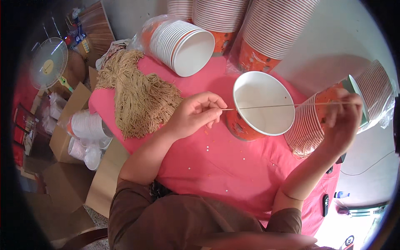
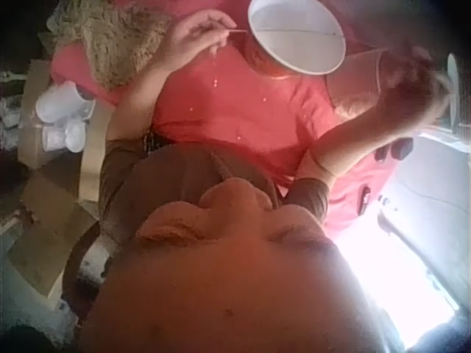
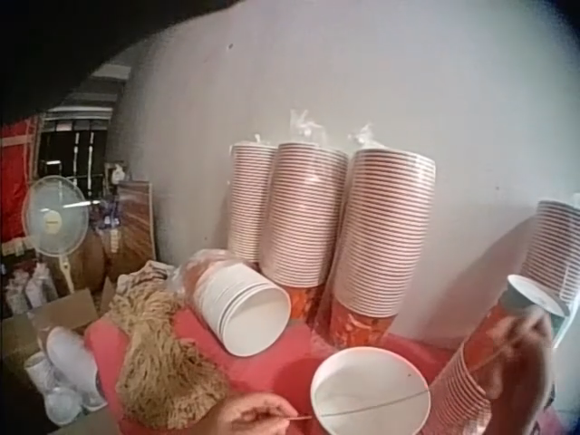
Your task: Attaching elastic strings to paper buckets by threading them through pre-made holes.
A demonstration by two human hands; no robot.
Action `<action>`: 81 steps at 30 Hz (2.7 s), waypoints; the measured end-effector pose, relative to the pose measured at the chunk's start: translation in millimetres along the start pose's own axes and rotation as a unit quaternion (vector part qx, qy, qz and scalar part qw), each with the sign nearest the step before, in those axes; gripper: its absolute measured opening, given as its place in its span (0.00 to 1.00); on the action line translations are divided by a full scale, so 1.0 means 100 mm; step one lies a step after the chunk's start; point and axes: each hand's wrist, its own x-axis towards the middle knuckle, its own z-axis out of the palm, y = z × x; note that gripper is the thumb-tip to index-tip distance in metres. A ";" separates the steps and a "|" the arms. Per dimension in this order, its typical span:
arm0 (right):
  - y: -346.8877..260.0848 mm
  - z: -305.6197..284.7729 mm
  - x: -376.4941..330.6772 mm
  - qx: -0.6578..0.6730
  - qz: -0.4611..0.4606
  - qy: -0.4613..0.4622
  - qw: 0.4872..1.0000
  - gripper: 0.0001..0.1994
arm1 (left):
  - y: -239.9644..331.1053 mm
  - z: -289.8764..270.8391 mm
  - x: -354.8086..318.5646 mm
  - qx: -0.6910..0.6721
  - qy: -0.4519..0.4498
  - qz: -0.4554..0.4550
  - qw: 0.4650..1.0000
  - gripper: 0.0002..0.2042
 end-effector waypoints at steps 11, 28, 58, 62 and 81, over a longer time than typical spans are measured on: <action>-0.33 -0.15 -0.12 0.188 -0.090 -0.232 0.950 0.08 | -0.03 -0.10 0.03 -0.384 -0.189 -0.075 0.901 0.18; 0.23 0.54 -0.30 -0.457 0.085 -0.444 0.766 0.05 | 0.08 0.09 0.05 0.000 0.123 0.160 0.979 0.06; 0.51 0.64 -0.24 -0.121 0.252 -0.255 0.926 0.02 | 0.33 0.42 0.23 0.227 -0.036 0.113 0.967 0.07; 0.61 0.64 -0.26 -0.276 0.143 -0.227 0.923 0.05 | 0.22 0.37 0.27 0.128 -0.056 0.060 0.988 0.07; 0.55 0.71 -0.24 -0.372 -0.102 -0.248 0.889 0.05 | 0.20 0.25 0.35 -0.077 -0.039 -0.039 0.995 0.09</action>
